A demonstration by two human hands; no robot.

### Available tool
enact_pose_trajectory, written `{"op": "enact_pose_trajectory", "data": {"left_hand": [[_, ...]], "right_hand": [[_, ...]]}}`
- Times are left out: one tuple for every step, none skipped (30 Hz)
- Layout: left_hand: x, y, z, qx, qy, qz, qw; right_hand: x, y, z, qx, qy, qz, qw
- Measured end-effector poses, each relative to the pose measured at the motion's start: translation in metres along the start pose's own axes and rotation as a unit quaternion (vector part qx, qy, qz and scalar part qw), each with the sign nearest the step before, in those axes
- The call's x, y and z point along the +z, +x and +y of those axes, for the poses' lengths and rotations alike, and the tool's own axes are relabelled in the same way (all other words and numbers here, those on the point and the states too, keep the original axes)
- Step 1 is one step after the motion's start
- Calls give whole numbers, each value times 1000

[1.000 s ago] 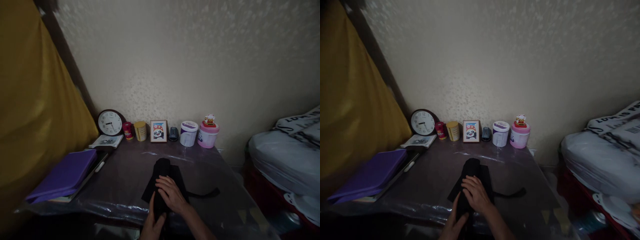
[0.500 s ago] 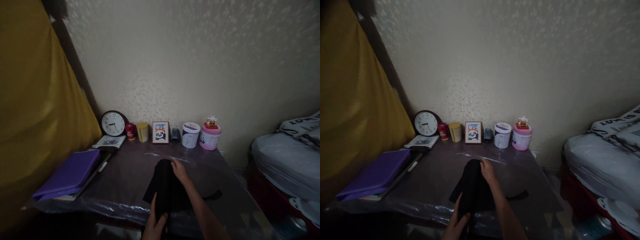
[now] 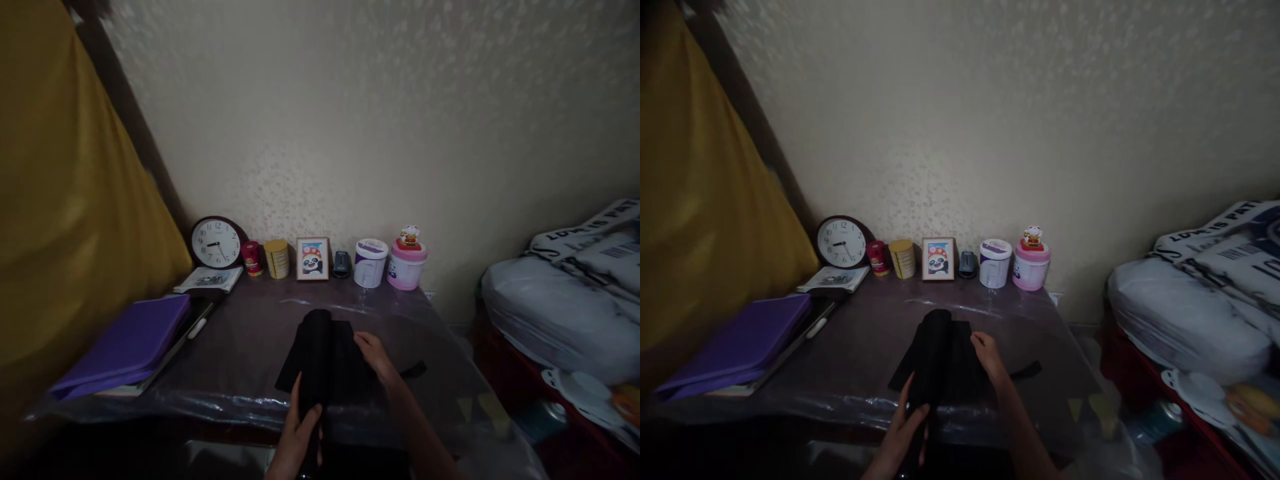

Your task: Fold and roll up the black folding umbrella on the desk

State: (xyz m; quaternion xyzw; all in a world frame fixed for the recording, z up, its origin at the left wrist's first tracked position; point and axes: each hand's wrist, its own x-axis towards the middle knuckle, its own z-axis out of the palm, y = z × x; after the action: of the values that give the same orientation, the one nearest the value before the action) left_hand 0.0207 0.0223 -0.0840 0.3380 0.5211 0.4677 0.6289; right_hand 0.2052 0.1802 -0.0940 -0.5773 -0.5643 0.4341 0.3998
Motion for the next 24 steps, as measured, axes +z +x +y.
{"op": "enact_pose_trajectory", "data": {"left_hand": [[0, 0, 1, 1, 2, 2, 1000], [0, 0, 1, 3, 4, 3, 1000], [0, 0, 1, 4, 7, 4, 1000], [0, -1, 1, 3, 9, 4, 1000], [0, -1, 1, 2, 10, 4, 1000], [0, -1, 1, 1, 10, 3, 1000], [0, -2, 1, 0, 9, 4, 1000], [1, -2, 1, 0, 7, 4, 1000], [1, -3, 2, 2, 5, 5, 1000], [1, -3, 2, 3, 5, 5, 1000], [1, -4, 3, 3, 4, 6, 1000], [2, -4, 4, 4, 4, 6, 1000], [2, -4, 5, 6, 3, 5, 1000], [2, -5, 6, 8, 3, 4, 1000], [3, -5, 7, 10, 2, 3, 1000], [3, -6, 8, 12, 2, 4, 1000], [3, -6, 8, 14, 1, 5, 1000], [3, -6, 8, 16, 1, 8, 1000], [3, -6, 8, 17, 2, 10, 1000], [2, -6, 8, 18, 4, 9, 1000], [2, -6, 7, 20, 7, 9, 1000], [1, -5, 7, 21, 12, 7, 1000], [1, -5, 6, 20, 19, 5, 1000], [0, -4, 5, 18, 29, 5, 999]], "right_hand": [[1, -2, -1, -8, 2, 2, 1000], [2, -4, -2, -14, 4, 3, 1000], [3, -7, -2, -19, 5, 3, 1000], [4, -10, -2, -22, 6, 1, 1000], [5, -15, -2, -25, 6, -4, 1000], [6, -20, -2, -28, 7, -10, 1000], [8, -25, -2, -31, 7, -15, 999], [10, -31, -2, -33, 7, -18, 999], [12, -36, -3, -35, 6, -18, 999], [14, -42, -4, -28, 4, -17, 999], [17, -48, -6, -14, 1, -19, 1000], [19, -53, -9, 4, -5, -23, 1000], [22, -58, -12, 21, -10, -29, 999], [25, -63, -16, 34, -15, -35, 999], [28, -66, -21, 39, -21, -38, 998], [32, -69, -25, 33, -27, -35, 998], [35, -70, -30, 15, -35, -27, 999], [38, -71, -35, -6, -45, -16, 999], [42, -71, -40, -29, -58, -5, 998], [46, -71, -45, -51, -70, 3, 996], [50, -70, -50, -69, -81, 7, 994], [54, -70, -55, -80, -89, 8, 993], [58, -69, -60, -86, -97, 5, 992], [62, -69, -64, -88, -107, 2, 990]]}}
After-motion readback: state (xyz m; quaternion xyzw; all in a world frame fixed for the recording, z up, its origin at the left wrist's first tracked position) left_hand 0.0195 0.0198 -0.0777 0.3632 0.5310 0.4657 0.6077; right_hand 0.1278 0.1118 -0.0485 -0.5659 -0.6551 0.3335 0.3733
